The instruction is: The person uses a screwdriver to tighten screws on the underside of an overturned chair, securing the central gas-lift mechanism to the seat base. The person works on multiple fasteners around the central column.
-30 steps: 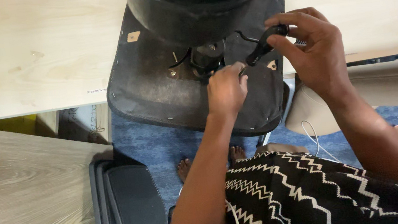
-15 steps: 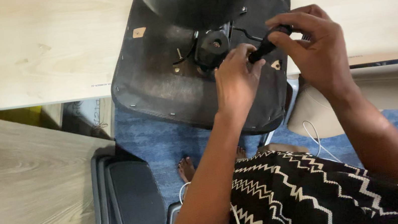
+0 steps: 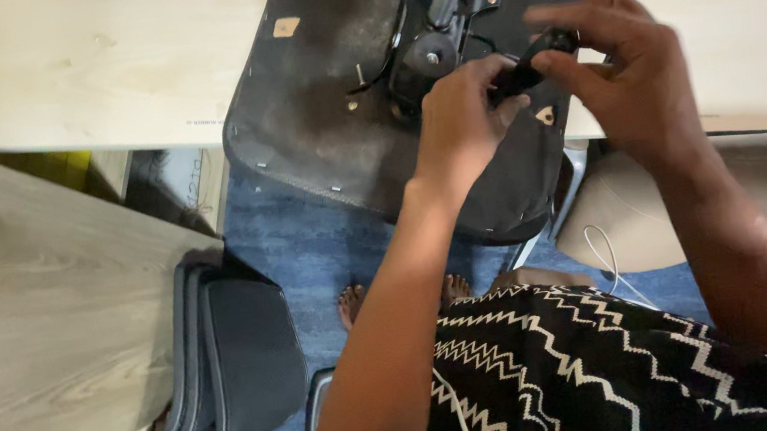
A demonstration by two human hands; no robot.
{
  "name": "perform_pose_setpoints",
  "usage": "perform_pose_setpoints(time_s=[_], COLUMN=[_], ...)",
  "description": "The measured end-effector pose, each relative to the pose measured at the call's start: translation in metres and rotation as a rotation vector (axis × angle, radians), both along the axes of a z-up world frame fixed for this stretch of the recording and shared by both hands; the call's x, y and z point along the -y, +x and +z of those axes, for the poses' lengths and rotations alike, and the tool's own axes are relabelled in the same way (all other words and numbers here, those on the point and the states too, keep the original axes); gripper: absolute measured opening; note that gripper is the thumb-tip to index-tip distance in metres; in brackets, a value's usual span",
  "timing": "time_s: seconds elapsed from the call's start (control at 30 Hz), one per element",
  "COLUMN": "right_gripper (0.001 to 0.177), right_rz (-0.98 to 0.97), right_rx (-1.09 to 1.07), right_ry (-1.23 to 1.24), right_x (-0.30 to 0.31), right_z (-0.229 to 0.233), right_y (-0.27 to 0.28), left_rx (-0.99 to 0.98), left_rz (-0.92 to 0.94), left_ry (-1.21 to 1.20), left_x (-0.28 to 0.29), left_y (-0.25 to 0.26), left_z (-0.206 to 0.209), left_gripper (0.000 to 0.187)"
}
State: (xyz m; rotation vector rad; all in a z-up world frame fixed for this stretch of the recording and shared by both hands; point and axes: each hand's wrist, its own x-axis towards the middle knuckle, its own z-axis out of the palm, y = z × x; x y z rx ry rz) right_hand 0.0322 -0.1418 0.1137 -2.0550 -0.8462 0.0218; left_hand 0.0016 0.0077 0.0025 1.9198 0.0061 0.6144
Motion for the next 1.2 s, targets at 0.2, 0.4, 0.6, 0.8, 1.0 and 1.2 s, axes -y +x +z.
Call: perform_pose_setpoints(time_s=[0.2, 0.4, 0.6, 0.8, 1.0, 1.2], right_gripper=[0.041, 0.037, 0.038, 0.028, 0.031, 0.035], right_rz=[0.248, 0.165, 0.322, 0.13, 0.292, 0.205], right_rx=[-0.13, 0.061, -0.089, 0.081, -0.092, 0.176], right_ry=[0.183, 0.003, 0.161, -0.005, 0.194, 0.06], right_x=[0.014, 0.015, 0.017, 0.021, 0.026, 0.019], right_z=[0.003, -0.001, 0.002, -0.001, -0.003, -0.001], right_y=[0.01, 0.006, 0.009, 0.003, 0.01, 0.001], left_rx=[0.053, 0.068, 0.118, 0.027, 0.179, 0.047], left_rz=[-0.052, -0.025, 0.099, 0.124, 0.101, 0.085], left_ry=[0.097, -0.001, 0.138, 0.114, 0.109, 0.133], left_x=[-0.011, -0.01, 0.0, 0.007, 0.012, 0.008], left_y=[0.004, -0.003, -0.012, -0.011, -0.003, -0.002], left_z=[0.003, 0.008, 0.003, -0.003, -0.014, -0.02], left_gripper=[0.031, 0.028, 0.032, 0.032, 0.038, 0.036])
